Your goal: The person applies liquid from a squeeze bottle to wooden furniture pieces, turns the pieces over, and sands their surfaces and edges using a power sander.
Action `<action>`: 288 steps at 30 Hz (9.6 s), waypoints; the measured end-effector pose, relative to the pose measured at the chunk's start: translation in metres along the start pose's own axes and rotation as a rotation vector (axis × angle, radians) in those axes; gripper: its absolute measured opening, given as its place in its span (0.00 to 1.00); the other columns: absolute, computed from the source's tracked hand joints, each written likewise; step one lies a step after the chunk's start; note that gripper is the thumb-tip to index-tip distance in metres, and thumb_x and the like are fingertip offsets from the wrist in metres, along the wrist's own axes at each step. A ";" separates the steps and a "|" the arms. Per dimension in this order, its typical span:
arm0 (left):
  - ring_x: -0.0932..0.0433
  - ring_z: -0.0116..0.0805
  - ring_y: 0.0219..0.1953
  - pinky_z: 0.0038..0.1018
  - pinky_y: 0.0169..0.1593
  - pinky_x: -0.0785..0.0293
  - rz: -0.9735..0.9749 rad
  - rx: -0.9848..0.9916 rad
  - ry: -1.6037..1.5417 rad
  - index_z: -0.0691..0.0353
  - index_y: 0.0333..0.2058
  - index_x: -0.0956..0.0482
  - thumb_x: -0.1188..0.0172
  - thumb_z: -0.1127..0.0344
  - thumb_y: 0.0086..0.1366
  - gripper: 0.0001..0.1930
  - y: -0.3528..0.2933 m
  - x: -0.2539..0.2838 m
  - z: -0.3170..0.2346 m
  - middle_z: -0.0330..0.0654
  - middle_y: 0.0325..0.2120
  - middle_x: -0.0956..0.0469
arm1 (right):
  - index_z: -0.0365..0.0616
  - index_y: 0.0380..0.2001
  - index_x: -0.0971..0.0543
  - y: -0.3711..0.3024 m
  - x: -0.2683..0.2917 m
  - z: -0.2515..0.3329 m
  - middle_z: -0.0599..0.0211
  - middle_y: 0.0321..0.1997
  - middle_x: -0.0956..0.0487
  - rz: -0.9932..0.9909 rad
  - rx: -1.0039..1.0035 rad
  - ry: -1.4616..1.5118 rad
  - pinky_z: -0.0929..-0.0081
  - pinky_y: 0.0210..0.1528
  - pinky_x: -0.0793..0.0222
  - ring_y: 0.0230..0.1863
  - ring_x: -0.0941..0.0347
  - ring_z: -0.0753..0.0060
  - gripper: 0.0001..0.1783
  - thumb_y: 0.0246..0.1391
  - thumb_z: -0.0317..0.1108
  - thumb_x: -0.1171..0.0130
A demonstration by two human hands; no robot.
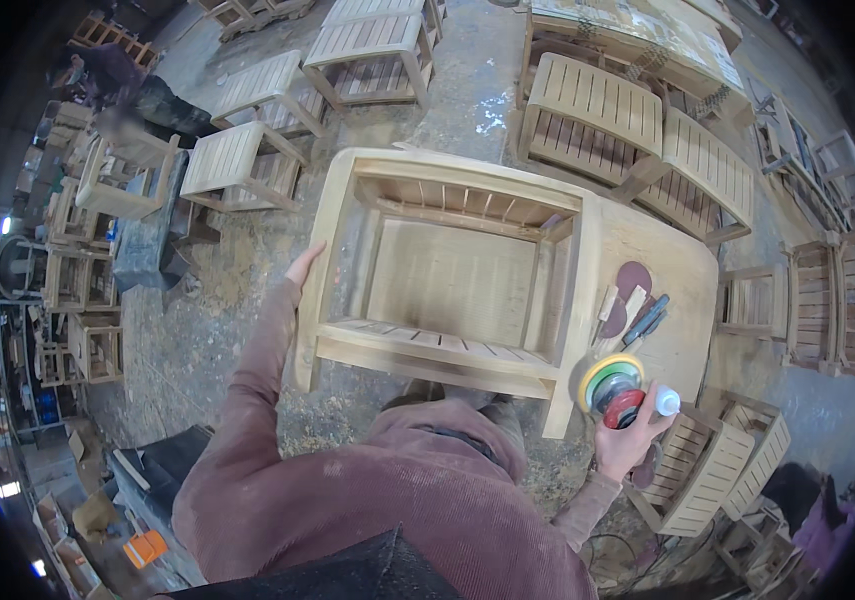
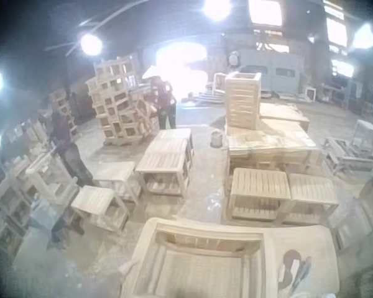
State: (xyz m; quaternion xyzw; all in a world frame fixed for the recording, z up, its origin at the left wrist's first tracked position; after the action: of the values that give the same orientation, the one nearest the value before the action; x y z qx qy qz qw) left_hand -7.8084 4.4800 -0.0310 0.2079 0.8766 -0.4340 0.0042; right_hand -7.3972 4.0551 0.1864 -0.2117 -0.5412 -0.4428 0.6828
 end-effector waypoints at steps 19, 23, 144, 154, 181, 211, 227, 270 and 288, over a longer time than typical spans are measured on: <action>0.29 0.27 0.39 0.24 0.42 0.31 0.291 -0.815 0.340 0.62 0.48 0.34 0.41 0.69 0.52 0.23 -0.153 -0.128 -0.022 0.39 0.37 0.30 | 0.50 0.48 0.33 -0.125 -0.136 0.352 0.48 0.57 0.44 0.701 0.780 0.398 0.61 0.40 0.30 0.45 0.32 0.47 0.35 0.28 0.24 0.41; 0.31 0.22 0.36 0.19 0.39 0.32 -0.032 -0.748 0.114 0.63 0.42 0.33 0.46 0.75 0.55 0.15 -0.159 -0.027 -0.009 0.35 0.32 0.31 | 0.51 0.45 0.32 -0.154 -0.136 0.389 0.54 0.54 0.37 0.755 0.945 0.493 0.61 0.40 0.31 0.45 0.32 0.49 0.32 0.28 0.25 0.41; 0.26 0.40 0.38 0.33 0.43 0.33 -1.390 -0.591 0.452 0.66 0.46 0.34 0.45 0.52 0.57 0.25 -0.108 0.109 0.059 0.50 0.36 0.25 | 0.50 0.39 0.31 0.060 -0.422 0.086 0.48 0.38 0.31 0.580 0.545 0.078 0.56 0.37 0.32 0.35 0.30 0.44 0.26 0.28 0.31 0.38; 0.26 0.42 0.39 0.34 0.43 0.32 -1.388 -0.528 0.558 0.66 0.46 0.33 0.44 0.51 0.56 0.26 -0.091 0.096 0.053 0.51 0.36 0.25 | 0.48 0.32 0.30 0.067 -0.431 0.038 0.52 0.33 0.33 0.440 0.613 0.167 0.57 0.36 0.36 0.35 0.35 0.47 0.17 0.33 0.34 0.40; 0.26 0.44 0.36 0.33 0.41 0.33 -1.173 -0.549 0.224 0.66 0.45 0.35 0.46 0.55 0.58 0.23 -0.112 0.100 0.045 0.50 0.34 0.26 | 0.44 0.37 0.27 0.073 -0.160 0.295 0.62 0.33 0.27 0.138 0.847 0.233 0.68 0.40 0.33 0.40 0.31 0.62 0.24 0.29 0.28 0.34; 0.29 0.35 0.37 0.26 0.41 0.33 -0.956 -0.767 0.160 0.66 0.46 0.38 0.50 0.52 0.61 0.24 -0.098 0.105 0.042 0.46 0.38 0.31 | 0.49 0.40 0.29 -0.100 -0.527 0.456 0.58 0.44 0.28 0.806 0.719 0.151 0.60 0.40 0.32 0.41 0.29 0.52 0.20 0.40 0.38 0.46; 0.35 0.40 0.45 0.29 0.51 0.39 0.198 -1.123 0.657 0.61 0.43 0.29 0.39 0.66 0.50 0.20 -0.106 -0.234 -0.068 0.45 0.39 0.35 | 0.59 0.47 0.30 -0.023 -0.100 0.263 0.47 0.60 0.47 0.526 0.658 0.384 0.61 0.36 0.28 0.38 0.27 0.48 0.36 0.24 0.31 0.39; 0.31 0.42 0.49 0.40 0.48 0.29 -0.149 -0.516 -0.679 0.60 0.48 0.35 0.42 0.51 0.54 0.27 -0.165 -0.209 -0.032 0.45 0.47 0.31 | 0.51 0.56 0.37 -0.003 0.095 -0.143 0.43 0.59 0.49 -0.371 0.024 0.183 0.60 0.59 0.49 0.61 0.51 0.45 0.46 0.25 0.28 0.33; 0.34 0.45 0.47 0.46 0.49 0.33 0.264 -0.667 -0.746 0.67 0.43 0.34 0.44 0.65 0.49 0.22 -0.127 -0.328 -0.115 0.50 0.44 0.34 | 0.55 0.56 0.37 -0.120 0.125 -0.215 0.45 0.61 0.50 -0.377 -0.337 0.052 0.60 0.57 0.44 0.61 0.49 0.45 0.47 0.24 0.25 0.37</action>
State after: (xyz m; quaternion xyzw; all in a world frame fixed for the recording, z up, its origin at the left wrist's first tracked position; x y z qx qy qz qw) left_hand -7.5359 4.3811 0.1991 0.1352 0.8724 -0.1714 0.4373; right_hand -7.3764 3.7808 0.2102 -0.2064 -0.4717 -0.6517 0.5569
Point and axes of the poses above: each hand's wrist, its own y-axis towards the middle knuckle, its own x-axis out of the back of the hand, z = x × y, the point moved 9 cm from there along y, towards the middle knuckle
